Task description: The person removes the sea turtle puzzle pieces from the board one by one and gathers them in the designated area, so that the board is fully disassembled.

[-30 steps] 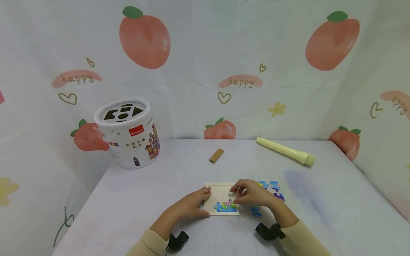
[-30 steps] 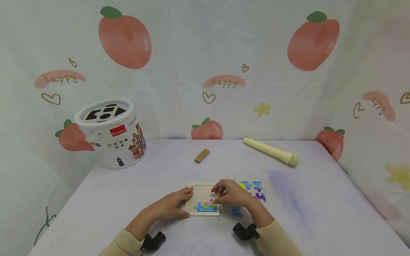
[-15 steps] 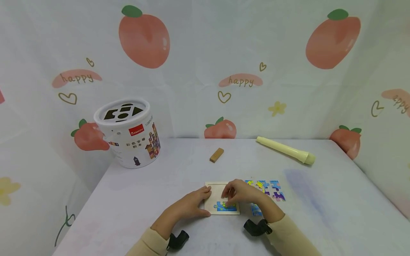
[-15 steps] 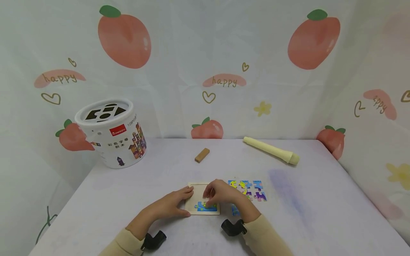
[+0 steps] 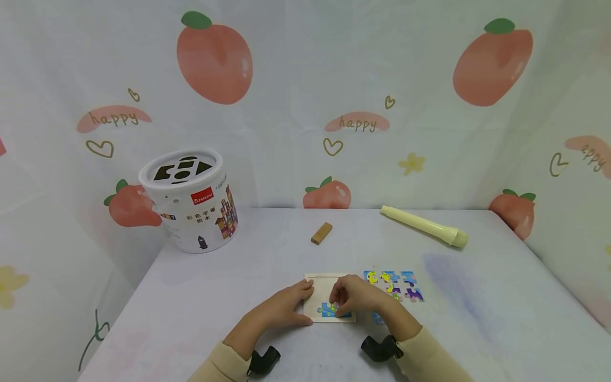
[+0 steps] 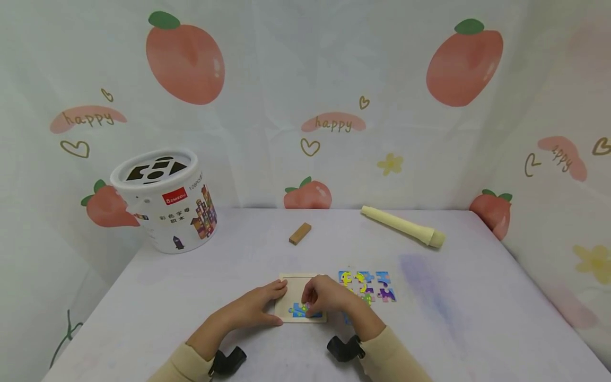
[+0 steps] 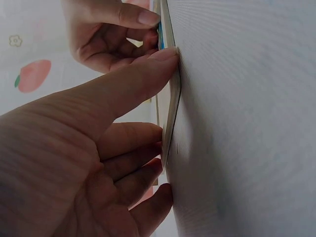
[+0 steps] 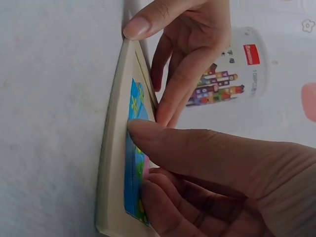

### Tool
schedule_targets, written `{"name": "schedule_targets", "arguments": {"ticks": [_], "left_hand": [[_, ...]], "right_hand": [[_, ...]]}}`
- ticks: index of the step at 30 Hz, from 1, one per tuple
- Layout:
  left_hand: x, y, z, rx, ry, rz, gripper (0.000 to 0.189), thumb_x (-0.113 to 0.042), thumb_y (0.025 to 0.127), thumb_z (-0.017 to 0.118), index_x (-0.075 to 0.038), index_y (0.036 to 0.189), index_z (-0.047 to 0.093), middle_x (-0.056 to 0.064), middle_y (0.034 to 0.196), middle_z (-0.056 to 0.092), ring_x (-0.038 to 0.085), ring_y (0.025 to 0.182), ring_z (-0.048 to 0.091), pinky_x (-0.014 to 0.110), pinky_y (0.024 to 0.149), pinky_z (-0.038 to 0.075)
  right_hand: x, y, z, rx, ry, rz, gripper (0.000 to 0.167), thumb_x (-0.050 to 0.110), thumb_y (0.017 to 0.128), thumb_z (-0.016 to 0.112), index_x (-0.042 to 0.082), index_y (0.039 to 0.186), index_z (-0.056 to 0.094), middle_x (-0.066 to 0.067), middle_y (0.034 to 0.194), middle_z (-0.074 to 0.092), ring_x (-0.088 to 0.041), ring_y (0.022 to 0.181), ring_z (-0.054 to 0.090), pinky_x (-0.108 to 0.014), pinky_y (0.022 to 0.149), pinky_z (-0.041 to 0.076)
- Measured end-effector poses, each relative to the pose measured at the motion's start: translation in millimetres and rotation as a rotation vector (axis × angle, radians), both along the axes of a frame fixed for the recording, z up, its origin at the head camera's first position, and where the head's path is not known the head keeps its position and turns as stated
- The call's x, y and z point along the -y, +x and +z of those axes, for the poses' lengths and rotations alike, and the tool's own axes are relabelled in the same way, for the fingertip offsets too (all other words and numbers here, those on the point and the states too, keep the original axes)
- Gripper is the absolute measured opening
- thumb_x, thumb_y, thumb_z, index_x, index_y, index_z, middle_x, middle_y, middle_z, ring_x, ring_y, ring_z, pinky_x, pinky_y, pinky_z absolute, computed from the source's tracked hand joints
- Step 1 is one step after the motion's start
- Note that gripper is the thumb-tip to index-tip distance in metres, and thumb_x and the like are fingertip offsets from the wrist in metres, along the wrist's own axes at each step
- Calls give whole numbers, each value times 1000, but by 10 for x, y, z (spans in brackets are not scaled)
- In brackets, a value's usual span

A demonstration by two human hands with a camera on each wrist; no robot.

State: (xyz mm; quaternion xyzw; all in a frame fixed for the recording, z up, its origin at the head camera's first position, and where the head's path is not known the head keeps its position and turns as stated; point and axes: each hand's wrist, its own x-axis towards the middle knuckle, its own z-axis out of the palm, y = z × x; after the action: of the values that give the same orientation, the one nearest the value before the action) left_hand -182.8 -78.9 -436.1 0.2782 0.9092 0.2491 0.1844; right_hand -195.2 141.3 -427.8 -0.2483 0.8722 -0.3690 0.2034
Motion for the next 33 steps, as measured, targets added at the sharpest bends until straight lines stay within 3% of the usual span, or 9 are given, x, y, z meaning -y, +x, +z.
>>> {"name": "schedule_targets", "arguments": {"ticks": [14, 33], "left_hand": [[19, 11, -2, -21, 6, -17, 74, -32, 79, 73, -2, 139, 42, 7, 152, 32, 27, 141, 26, 45, 113, 28], [14, 17, 17, -22, 16, -25, 74, -31, 80, 73, -1, 139, 41, 8, 152, 32, 28, 141, 27, 45, 113, 28]], "right_hand": [[34, 48, 0, -5, 1, -8, 18, 1, 73, 76, 4, 85, 64, -1, 78, 59, -11, 69, 52, -18, 60, 47], [-26, 5, -13, 72, -72, -9, 8, 1, 83, 66, 5, 88, 61, 0, 76, 58, -12, 71, 51, -19, 61, 45]]}}
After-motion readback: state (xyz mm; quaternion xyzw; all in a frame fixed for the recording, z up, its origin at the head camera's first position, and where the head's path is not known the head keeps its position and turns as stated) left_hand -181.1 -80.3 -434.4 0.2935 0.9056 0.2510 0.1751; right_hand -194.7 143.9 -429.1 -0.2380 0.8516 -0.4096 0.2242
